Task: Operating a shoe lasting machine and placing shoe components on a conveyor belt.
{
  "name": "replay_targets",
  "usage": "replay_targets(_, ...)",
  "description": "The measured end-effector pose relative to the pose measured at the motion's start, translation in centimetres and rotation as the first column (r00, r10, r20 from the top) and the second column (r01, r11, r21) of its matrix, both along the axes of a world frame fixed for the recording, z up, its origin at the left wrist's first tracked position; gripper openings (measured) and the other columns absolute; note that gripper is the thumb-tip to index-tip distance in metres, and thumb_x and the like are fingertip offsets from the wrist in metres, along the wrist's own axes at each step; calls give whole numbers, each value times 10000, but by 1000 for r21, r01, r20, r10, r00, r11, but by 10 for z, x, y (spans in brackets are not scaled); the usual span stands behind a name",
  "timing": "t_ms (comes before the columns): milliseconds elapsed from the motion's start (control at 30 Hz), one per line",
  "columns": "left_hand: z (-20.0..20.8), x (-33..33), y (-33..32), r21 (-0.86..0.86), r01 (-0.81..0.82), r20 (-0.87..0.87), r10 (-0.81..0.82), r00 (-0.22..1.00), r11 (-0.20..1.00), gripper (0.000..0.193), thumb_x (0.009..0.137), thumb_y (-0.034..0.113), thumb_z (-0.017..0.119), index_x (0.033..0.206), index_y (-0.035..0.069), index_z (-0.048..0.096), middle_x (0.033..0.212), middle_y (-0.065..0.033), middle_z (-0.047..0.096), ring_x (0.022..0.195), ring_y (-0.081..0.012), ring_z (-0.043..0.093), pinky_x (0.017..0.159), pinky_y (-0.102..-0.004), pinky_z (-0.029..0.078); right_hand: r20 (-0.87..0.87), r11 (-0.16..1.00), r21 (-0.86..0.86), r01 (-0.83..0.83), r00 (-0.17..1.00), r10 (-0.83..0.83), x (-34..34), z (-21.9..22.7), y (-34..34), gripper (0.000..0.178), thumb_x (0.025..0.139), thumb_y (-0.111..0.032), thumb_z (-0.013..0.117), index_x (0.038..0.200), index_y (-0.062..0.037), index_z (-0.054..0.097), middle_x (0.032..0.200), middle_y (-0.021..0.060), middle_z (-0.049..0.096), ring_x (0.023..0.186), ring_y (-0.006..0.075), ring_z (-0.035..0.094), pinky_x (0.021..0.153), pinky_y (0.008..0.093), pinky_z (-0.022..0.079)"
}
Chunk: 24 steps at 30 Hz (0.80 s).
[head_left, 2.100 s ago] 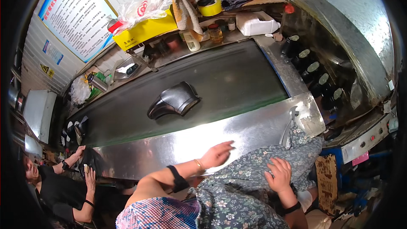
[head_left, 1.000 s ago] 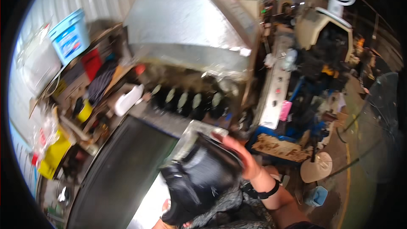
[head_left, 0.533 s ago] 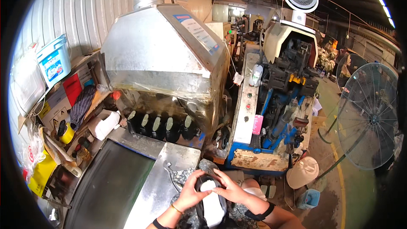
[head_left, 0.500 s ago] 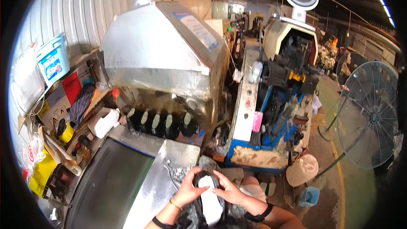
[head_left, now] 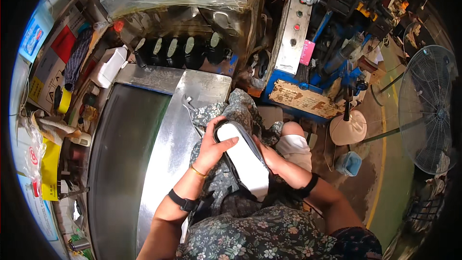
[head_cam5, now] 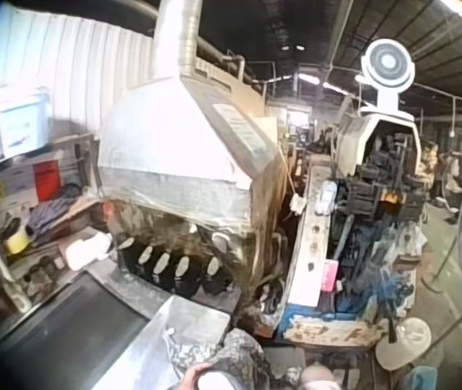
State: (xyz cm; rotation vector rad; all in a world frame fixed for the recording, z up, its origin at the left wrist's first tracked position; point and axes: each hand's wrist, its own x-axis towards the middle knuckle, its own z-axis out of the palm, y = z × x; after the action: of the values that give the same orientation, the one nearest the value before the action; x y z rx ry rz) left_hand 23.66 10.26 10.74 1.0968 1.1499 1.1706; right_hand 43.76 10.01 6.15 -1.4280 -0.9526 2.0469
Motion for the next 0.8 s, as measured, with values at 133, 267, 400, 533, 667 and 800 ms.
replay_targets(133,10,3,-3,-54,45,33,-44,999,998,643,760,26,758,1316,71,439,1167,-53,541,1107,-170,495,981,-305,403,634,600,556,-575,760,141,6,48,7,411,981,-317,463,1007,66,610,902,196,685,807,307,678,690,358,530)
replay_targets(267,-2,-1,8,-73,85,16,-84,996,994,670,782,18,744,1349,70,392,1180,-70,529,1043,-154,524,916,-282,447,784,62,539,-840,474,-400,-14,62,9,221,873,-194,571,826,23,576,569,86,573,492,213,602,413,340,456)
replay_targets(400,1,2,12,-24,137,-78,-138,987,990,684,787,31,749,1359,54,374,1207,-77,520,1099,-162,502,965,-296,422,827,136,518,-844,454,-332,7,48,12,360,930,-215,538,1134,82,538,687,137,629,624,262,652,554,348,513)
replay_targets(533,25,-6,12,-78,339,105,-330,938,938,670,833,154,733,1380,14,373,1276,-82,520,1169,-169,490,1020,-312,389,202,643,703,-303,952,229,28,13,-24,629,1023,-219,435,1507,2,99,1506,187,318,1409,247,283,1130,316,235)
replay_targets(667,-53,3,-3,-186,-109,341,168,925,977,488,1020,331,348,1305,-36,495,1286,-210,565,1247,-325,494,1066,-380,352,66,824,533,-194,980,189,-2,39,-15,660,1025,-265,418,1499,22,59,1480,248,330,1386,309,327,1104,306,277)
replay_targets(800,18,17,-12,-85,-335,-780,147,609,938,533,1013,371,290,1208,-56,543,953,-325,636,956,-475,606,857,-505,478,444,766,546,-339,893,78,-28,52,-22,725,993,-340,460,1486,35,84,1290,387,458,1186,444,519,979,417,423)
